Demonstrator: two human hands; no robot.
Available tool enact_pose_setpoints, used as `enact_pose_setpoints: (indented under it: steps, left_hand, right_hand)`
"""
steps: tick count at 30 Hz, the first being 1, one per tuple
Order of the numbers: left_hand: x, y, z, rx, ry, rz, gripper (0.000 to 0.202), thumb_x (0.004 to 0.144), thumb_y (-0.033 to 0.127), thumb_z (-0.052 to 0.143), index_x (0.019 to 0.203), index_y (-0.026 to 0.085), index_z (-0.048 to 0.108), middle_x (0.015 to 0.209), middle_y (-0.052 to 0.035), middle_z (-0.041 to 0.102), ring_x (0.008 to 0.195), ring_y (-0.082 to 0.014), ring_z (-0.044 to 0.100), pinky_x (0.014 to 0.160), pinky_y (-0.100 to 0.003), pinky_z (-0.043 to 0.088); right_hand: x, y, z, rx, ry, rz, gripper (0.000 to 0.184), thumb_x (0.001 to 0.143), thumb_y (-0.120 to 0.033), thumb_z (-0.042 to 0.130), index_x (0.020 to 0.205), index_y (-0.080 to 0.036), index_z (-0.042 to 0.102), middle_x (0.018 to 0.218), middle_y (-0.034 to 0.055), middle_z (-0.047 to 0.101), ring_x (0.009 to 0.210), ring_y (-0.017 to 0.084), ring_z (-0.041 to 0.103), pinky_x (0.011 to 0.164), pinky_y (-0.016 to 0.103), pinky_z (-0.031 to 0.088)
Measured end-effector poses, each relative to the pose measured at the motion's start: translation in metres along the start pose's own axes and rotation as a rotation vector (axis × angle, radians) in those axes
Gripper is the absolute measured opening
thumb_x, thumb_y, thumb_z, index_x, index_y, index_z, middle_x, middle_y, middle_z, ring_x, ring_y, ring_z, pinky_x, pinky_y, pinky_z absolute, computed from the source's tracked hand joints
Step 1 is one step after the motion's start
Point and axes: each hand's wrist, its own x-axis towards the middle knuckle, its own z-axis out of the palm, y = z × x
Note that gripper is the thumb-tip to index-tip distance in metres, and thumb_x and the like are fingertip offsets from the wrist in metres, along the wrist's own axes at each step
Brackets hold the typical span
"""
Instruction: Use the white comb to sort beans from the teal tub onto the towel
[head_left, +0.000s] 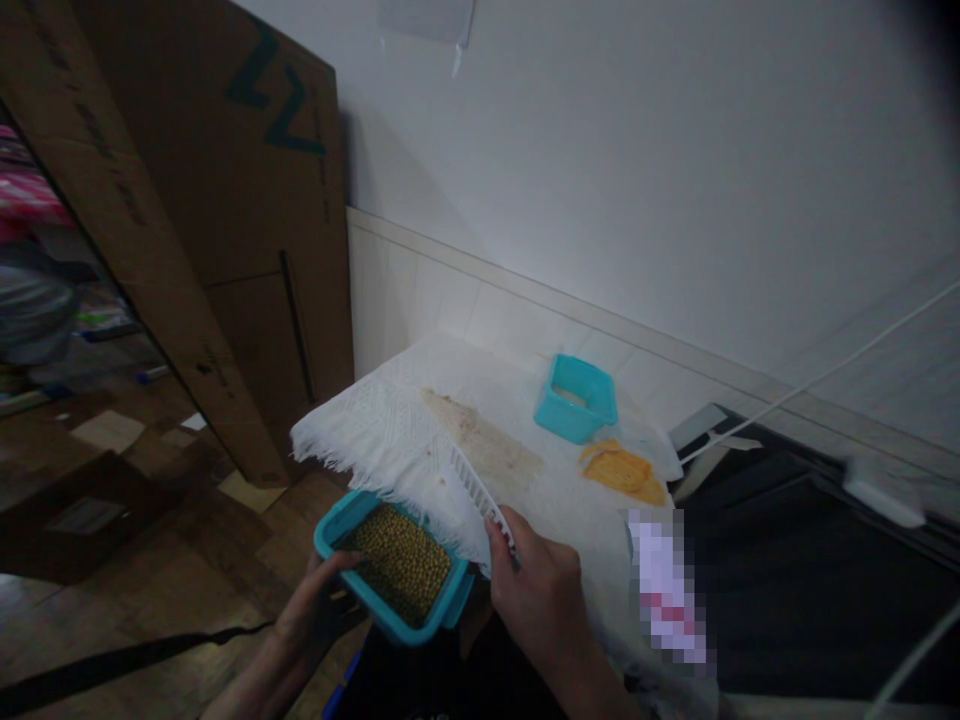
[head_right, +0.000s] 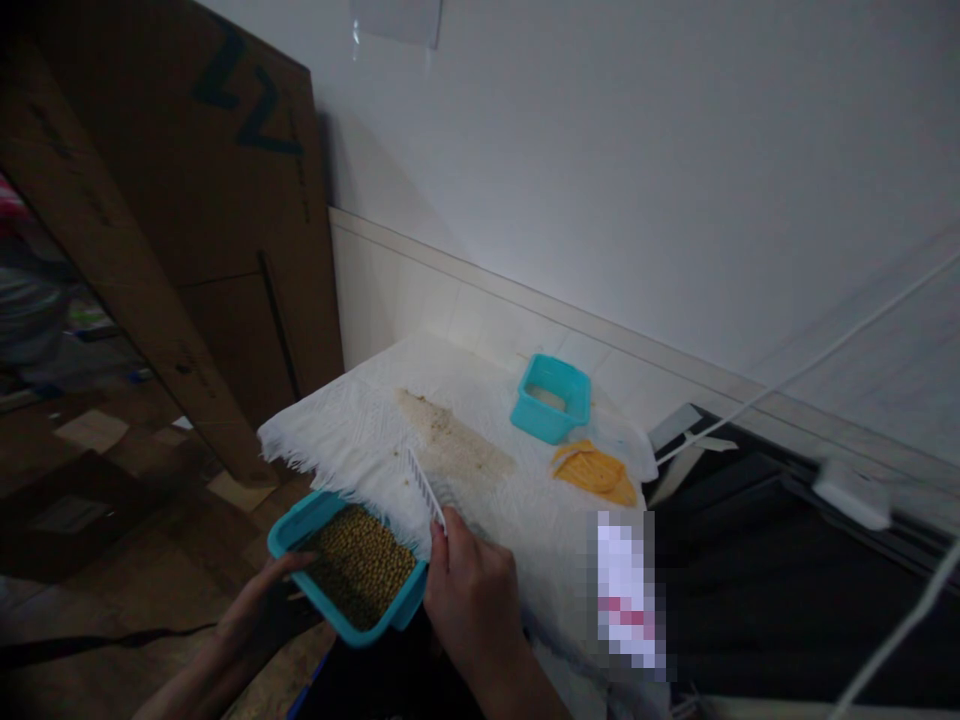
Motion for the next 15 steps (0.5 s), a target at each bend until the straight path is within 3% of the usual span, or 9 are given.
enact_pose_setpoints:
  steps: [10, 15]
  left_hand:
    - [0.003, 0.003, 0.0, -0.02, -0.002, 0.002, 0.067, 0.057, 0.038, 0.105, 0.113, 0.028, 0.069, 0.084, -0.0029, 0.08, 0.081, -0.0294, 0.077, 0.076, -0.044, 0.066]
    - [0.005, 0.002, -0.003, -0.024, -0.022, -0.002, 0.06, 0.062, 0.037, 0.104, 0.111, 0.028, 0.071, 0.088, -0.003, 0.081, 0.082, -0.029, 0.078, 0.079, -0.044, 0.065]
  right_hand:
    - [-0.001, -0.011, 0.002, 0.031, -0.061, -0.029, 0.052, 0.125, -0.024, 0.039, 0.104, -0.009, 0.084, 0.075, 0.0079, 0.085, 0.05, 0.013, 0.077, 0.05, 0.019, 0.054]
    - [0.0, -0.015, -0.003, 0.095, -0.064, 0.029, 0.053, 0.124, -0.029, 0.042, 0.099, -0.01, 0.085, 0.072, 0.0081, 0.084, 0.047, 0.014, 0.076, 0.05, 0.02, 0.055]
